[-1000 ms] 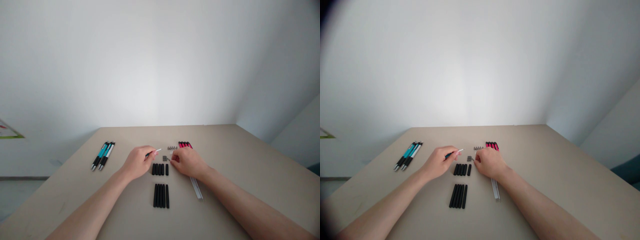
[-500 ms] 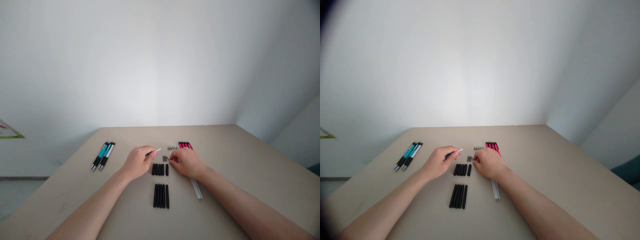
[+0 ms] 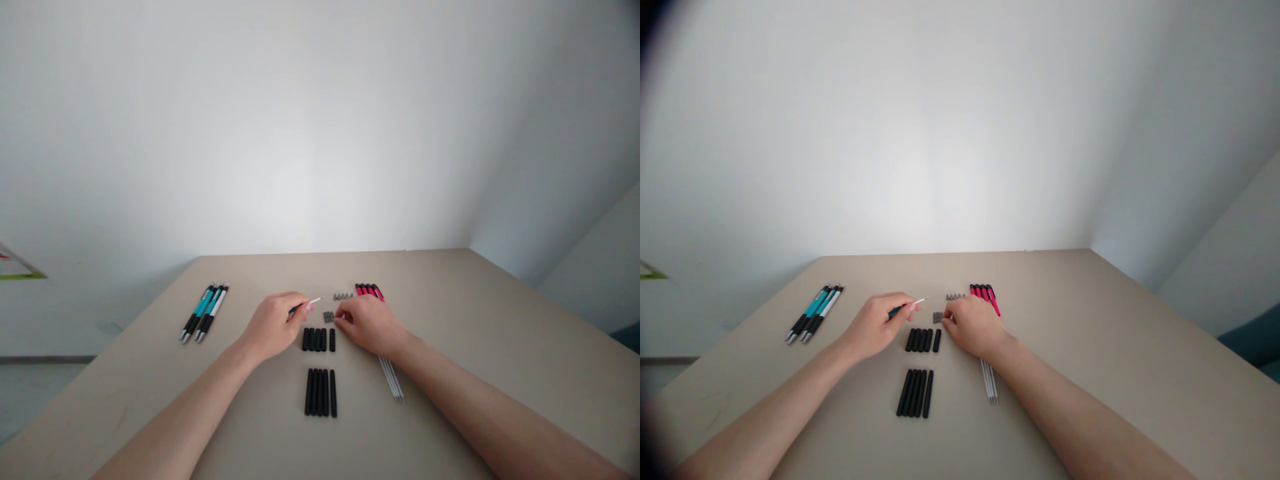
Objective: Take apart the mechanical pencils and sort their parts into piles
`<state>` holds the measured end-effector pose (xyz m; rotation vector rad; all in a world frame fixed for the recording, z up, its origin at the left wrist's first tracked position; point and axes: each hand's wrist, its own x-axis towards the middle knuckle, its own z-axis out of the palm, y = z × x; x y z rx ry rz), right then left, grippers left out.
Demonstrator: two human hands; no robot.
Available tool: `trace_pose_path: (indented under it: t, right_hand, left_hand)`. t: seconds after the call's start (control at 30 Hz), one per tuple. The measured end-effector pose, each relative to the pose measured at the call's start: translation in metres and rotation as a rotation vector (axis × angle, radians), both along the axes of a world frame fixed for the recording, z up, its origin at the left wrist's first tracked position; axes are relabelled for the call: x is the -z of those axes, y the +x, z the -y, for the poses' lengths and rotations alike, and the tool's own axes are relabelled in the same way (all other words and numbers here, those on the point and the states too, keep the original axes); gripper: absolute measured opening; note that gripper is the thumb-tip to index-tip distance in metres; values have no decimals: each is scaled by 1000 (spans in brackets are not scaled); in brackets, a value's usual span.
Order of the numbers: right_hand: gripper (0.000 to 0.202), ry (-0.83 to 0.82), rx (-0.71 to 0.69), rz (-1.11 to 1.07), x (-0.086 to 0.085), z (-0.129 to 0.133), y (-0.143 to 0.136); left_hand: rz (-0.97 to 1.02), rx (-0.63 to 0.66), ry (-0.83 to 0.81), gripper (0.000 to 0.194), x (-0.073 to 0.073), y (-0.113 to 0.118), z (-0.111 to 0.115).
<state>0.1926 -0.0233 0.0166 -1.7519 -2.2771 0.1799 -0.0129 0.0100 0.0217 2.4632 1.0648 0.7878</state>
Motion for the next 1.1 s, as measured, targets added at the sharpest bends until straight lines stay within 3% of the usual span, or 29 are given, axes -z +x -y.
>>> trace_pose_path:
  t: [0.37,0.63,0.8,1.0,1.1]
  right_hand:
    - [20,-11,-21,-1,-2,2,-1]
    - [20,9,-38,-17,-1,1,0]
    - [22,97,-73,-203,-6,5,2]
    - [28,174,-268,-368,-9,10,-4]
    - [26,216,-236,-444,-9,10,-3]
  left_hand:
    - [-147,0,-91,34,0,1,2]
    - [-135,2,-87,30,-1,2,2]
    - [-143,40,-43,31,-2,3,4]
    - [-134,146,-34,30,-3,4,6]
    - [-112,132,-51,31,-2,3,6]
